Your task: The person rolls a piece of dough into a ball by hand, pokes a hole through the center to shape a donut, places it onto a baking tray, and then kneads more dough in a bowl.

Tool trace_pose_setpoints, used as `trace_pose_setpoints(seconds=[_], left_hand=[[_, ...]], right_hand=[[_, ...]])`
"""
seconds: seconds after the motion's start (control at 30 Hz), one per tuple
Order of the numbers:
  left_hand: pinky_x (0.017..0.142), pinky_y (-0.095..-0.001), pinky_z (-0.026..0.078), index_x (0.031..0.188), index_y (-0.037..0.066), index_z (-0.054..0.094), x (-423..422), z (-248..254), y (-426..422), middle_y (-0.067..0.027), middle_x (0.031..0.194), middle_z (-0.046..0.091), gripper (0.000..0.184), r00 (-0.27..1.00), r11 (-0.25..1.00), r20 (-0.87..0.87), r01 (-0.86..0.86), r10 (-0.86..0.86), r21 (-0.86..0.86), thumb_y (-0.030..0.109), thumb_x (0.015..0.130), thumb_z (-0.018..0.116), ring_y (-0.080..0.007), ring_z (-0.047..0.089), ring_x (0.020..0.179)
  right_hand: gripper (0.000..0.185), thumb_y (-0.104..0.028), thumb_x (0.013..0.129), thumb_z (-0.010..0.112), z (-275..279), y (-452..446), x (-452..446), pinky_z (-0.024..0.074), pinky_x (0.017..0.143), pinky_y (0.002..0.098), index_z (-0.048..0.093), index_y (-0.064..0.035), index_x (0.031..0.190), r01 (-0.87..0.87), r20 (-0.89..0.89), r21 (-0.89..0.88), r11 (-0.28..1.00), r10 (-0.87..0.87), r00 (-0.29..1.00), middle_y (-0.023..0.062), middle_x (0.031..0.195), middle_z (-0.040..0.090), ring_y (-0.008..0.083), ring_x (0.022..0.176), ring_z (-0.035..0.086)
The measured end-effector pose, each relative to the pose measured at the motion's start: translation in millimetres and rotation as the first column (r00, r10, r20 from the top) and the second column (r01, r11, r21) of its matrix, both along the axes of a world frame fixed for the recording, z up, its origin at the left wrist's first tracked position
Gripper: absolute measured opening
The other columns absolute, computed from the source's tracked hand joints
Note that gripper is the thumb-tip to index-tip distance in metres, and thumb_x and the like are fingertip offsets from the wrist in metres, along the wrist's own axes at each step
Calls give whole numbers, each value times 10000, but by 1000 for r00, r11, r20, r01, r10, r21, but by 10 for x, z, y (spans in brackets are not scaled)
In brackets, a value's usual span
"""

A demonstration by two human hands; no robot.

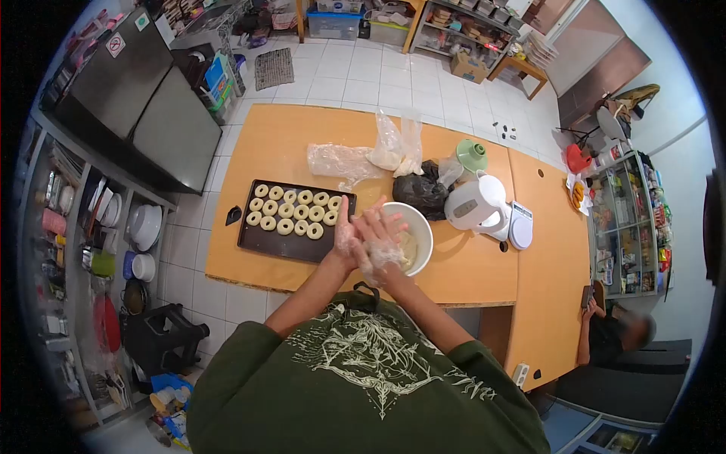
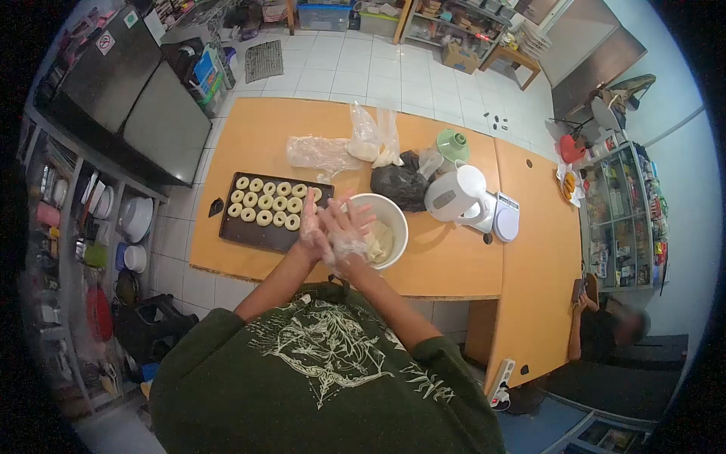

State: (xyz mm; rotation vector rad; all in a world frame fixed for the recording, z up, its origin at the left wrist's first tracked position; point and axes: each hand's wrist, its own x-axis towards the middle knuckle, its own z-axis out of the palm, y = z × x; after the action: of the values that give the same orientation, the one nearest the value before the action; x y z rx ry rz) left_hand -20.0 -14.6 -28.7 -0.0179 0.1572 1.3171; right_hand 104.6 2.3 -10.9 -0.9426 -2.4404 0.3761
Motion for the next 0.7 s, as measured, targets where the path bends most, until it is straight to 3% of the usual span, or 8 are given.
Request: trace_pose_setpoints(seconds=[0.03, 0.1, 0.17, 0.23, 0.3, 0.37, 0.47, 0.7], left_hand=[[1118, -629, 252, 1561, 170, 186, 2, 44, -22, -164, 1580, 251, 965, 1000, 1000, -1, -1, 1, -1, 831, 859, 238, -516, 323, 1365], [1128, -619, 246, 1554, 130, 193, 103, 86, -85, -178, 1566, 277, 988, 828, 992, 548, 108, -122, 59, 832, 860, 231, -499, 328, 1370], [1131, -606, 255, 1541, 88, 211, 260, -133, -73, -159, 1565, 289, 1012, 845, 991, 517, 129, -135, 46, 834, 858, 234, -470, 340, 1374], [1148, -585, 234, 1529, 42, 217, 355, -195, -20, -193, 1567, 268, 1058, 966, 884, 228, 3, -124, 467, 847, 844, 241, -449, 319, 1393], [1159, -575, 213, 1524, 23, 213, 173, -119, 150, -253, 1555, 248, 1086, 977, 922, 97, 145, -191, 358, 858, 831, 251, -437, 273, 1422], [1128, -616, 239, 1491, 4, 288, 32, 156, 133, -292, 1533, 262, 1100, 981, 989, 192, -57, 30, 134, 869, 812, 294, -451, 301, 1401], [1147, -577, 255, 1491, 15, 308, -153, 222, 100, -272, 1540, 267, 1045, 985, 986, 172, -59, 32, 157, 837, 847, 273, -420, 305, 1409], [1155, -576, 246, 1525, 86, 256, -121, 338, 95, -273, 1546, 253, 965, 987, 981, 158, -58, 29, 185, 797, 874, 301, -426, 285, 1419]], right_hand=[[476, -299, 923, 560, 20, -11, -14, 293, 1069, 592, 542, -109, 1358, -30, -18, 60, 998, 31, 999, 195, 1403, 489, 376, 1359, 393], [498, -330, 921, 567, -54, 181, 45, 266, 1096, 586, 536, -114, 1369, 43, 115, 56, 997, -50, 992, 211, 1427, 455, 380, 1374, 371], [574, -394, 922, 553, 227, 241, 3, 172, 1155, 581, 466, -123, 1420, 159, 79, -198, 967, -146, 986, 174, 1539, 322, 375, 1451, 245], [590, -395, 903, 587, 608, 54, -171, 168, 1157, 578, 477, -131, 1419, 126, 121, -393, 911, -85, 989, 178, 1550, 299, 375, 1456, 236], [586, -416, 928, 552, 547, -59, -246, 185, 1148, 581, 448, -145, 1437, -37, 90, -185, 982, 54, 994, 206, 1505, 350, 389, 1414, 304], [589, -428, 931, 549, 444, -35, -236, 185, 1149, 582, 443, -151, 1440, -99, 75, -59, 993, 103, 992, 219, 1499, 353, 396, 1408, 316], [606, -373, 891, 613, 527, 6, -27, 172, 1153, 583, 466, -162, 1440, -106, -27, -51, 993, 105, 994, 185, 1567, 256, 373, 1464, 215], [644, -404, 886, 629, 436, -154, 222, 151, 1103, 682, 444, -191, 1465, -54, 84, 16, 998, 53, 995, 219, 1575, 206, 469, 1458, 137]])
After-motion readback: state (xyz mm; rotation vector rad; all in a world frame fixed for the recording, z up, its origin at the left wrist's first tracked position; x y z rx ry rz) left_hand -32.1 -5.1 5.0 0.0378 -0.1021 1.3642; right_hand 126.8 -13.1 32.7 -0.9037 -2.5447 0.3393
